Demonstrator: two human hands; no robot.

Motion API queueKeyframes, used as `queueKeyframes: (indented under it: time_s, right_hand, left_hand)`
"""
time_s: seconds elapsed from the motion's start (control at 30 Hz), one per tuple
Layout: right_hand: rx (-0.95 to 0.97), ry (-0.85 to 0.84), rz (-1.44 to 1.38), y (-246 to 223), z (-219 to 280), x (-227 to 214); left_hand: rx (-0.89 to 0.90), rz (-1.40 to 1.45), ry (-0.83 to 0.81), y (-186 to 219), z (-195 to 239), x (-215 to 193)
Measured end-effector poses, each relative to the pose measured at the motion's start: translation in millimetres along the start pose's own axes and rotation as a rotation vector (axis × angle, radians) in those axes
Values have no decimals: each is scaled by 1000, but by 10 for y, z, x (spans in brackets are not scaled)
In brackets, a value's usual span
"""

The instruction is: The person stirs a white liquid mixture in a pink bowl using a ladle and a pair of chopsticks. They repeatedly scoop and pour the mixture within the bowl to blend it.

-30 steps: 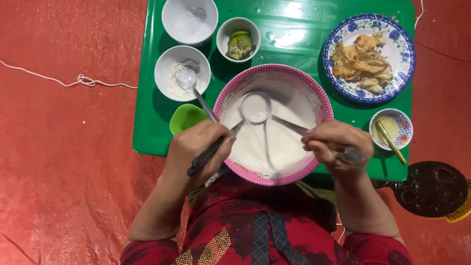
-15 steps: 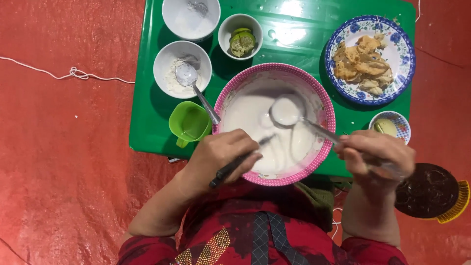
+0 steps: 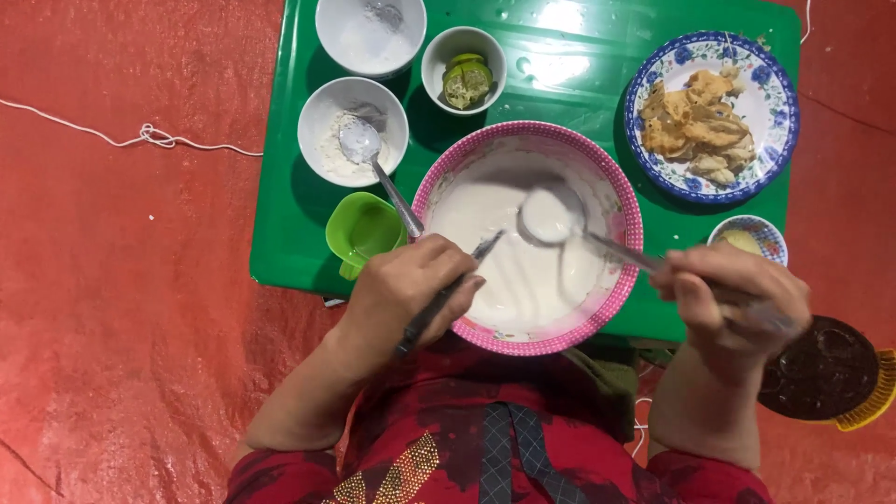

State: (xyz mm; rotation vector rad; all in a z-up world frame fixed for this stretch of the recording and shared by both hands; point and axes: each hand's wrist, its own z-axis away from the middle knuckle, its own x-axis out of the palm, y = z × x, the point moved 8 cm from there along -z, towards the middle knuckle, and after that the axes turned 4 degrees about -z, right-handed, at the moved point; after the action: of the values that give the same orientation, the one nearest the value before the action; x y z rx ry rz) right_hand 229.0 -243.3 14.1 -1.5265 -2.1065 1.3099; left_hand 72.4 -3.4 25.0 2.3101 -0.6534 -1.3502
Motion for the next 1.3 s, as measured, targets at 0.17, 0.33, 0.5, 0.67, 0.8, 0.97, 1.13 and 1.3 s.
queueKeyframes:
  time_s: [0.17, 0.33, 0.5, 0.67, 0.8, 0.97, 1.13, 1.3]
  right_hand:
    - [-96, -75, -82, -132, 175, -198]
    - [-85, -91, -217, -83, 275, -108]
    - [17, 93, -161, 115, 391, -165]
    - [-146, 67, -363, 116, 164, 79]
    - [-132, 22, -383, -13, 120, 179]
    - [-53, -3, -313, 65, 193, 55]
    - [104, 54, -180, 79, 319, 20]
    - [73, 29, -176, 82, 323, 14]
  left_hand:
    - [20, 35, -54, 39, 12, 60]
    - [-23, 43, -45, 56, 29, 3]
    - [-33, 10, -3, 70, 59, -16]
    - [-120, 102, 10, -73, 122, 48]
    - [-130, 119, 11, -76, 131, 27]
    - [-121, 132, 27, -71, 172, 15]
    - [-97, 116, 7, 41, 141, -72]
    - [-97, 122, -4, 43, 133, -64]
